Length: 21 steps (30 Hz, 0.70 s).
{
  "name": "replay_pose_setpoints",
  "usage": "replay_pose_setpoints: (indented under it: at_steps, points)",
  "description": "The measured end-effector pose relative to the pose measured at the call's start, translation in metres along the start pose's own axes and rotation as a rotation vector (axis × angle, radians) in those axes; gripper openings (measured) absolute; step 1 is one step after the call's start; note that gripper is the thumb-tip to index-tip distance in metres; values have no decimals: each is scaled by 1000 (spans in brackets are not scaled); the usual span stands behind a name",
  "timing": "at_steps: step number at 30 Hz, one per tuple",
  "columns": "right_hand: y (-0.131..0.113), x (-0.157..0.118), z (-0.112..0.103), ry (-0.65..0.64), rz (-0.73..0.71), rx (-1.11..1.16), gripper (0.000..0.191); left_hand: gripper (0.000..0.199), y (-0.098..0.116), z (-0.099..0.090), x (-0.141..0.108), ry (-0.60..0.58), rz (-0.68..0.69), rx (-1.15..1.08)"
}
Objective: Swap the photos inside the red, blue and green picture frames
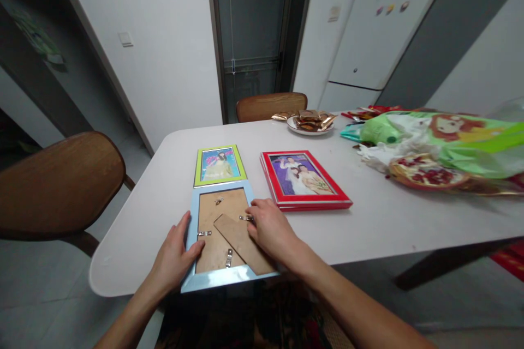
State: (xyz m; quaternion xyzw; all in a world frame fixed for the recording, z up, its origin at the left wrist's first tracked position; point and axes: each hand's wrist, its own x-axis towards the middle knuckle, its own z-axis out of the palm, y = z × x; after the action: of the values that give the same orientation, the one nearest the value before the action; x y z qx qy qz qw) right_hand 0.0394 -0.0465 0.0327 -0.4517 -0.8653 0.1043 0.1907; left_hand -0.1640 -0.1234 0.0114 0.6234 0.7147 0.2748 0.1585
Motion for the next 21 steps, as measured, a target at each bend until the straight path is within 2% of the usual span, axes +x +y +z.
replay_pose_setpoints:
  at_steps: [3,10,12,14,18,21]
  points:
    - [11,6,9,-26,33,-36,20,61,1,0,1,-28,9,49]
    - [7,11,14,28,48,-99,21,59,1,0,0,-16,9,59]
    - [-1,11,14,58,27,-100,21,60,0,1,0,-12,11,61]
    - [-15,10,17,55,-53,-40,20,60,-2,2,0,-8,16,64]
    - [-47,14,26,-55,-235,88,18,60,-5,6,1,7,31,64]
    - [-63,21,30,-110,-240,57,19,59,-7,8,1,14,51,81]
